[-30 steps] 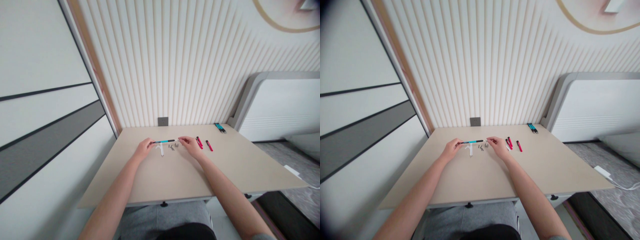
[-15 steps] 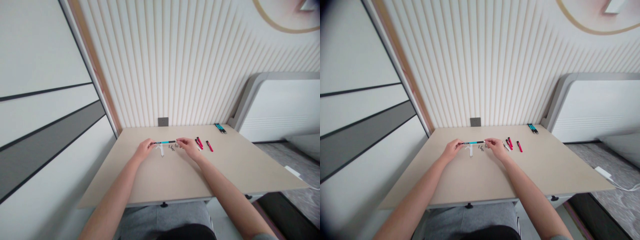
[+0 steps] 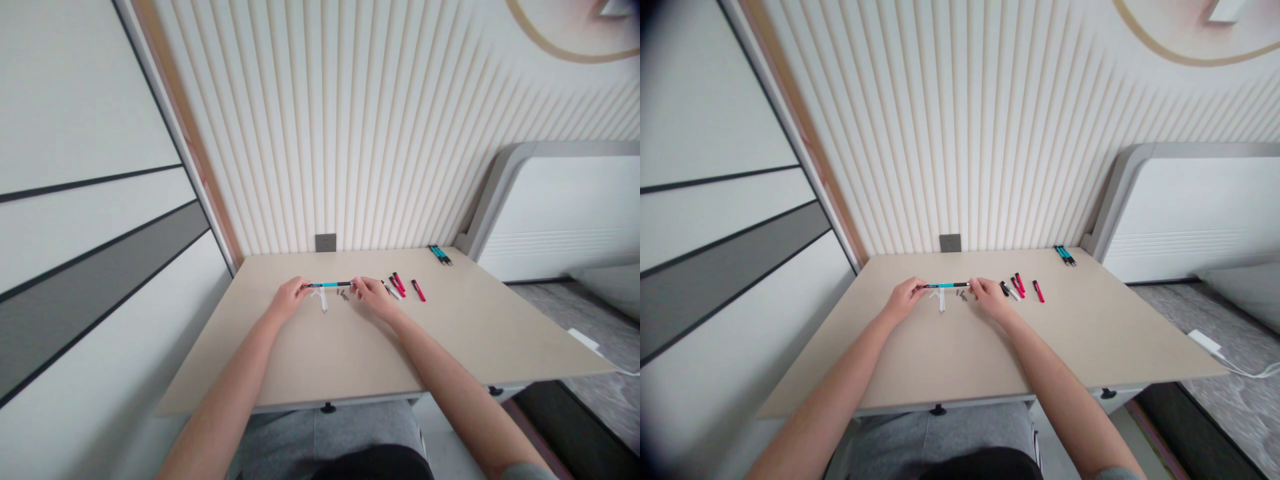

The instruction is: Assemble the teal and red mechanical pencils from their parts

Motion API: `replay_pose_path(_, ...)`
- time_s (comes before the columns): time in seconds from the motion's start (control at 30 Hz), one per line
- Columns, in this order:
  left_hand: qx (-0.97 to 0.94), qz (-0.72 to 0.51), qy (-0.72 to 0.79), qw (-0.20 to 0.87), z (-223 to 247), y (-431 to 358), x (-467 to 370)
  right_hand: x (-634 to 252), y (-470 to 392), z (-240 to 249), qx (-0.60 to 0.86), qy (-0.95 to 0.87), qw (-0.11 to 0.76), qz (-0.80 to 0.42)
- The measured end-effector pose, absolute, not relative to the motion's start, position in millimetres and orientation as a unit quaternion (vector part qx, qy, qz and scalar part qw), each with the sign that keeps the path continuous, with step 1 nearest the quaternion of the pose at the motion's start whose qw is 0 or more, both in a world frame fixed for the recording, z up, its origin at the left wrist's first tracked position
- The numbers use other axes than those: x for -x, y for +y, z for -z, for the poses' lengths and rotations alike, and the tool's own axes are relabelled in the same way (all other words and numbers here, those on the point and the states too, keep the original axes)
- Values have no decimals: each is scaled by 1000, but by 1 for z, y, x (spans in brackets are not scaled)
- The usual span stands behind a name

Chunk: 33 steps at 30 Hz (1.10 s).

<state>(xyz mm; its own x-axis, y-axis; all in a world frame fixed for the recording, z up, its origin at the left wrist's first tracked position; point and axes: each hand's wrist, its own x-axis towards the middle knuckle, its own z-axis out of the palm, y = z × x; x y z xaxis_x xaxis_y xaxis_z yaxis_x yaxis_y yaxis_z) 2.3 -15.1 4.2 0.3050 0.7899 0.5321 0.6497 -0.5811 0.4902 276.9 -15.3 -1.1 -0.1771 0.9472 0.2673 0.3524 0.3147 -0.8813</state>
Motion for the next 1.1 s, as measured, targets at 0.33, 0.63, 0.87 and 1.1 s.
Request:
replay_pose_path(0.33,-802,-379,453,85,-5,-15,-2,-279,-17,1,447,-699,455,-322)
replay_pose_path(0.63,-816,-366,438,89,-5,-16,-4,-279,-20,-5,483,-706,439,-276)
replay_pose_path(0.87,-809,-370,449,85,-5,-16,-1,-282,-20,-8,451,-713,458,-280)
replay_pose_path(1.1,-815,-362,444,83,-9,-18,-4,-284,-24,-15,459,-750,420,-224)
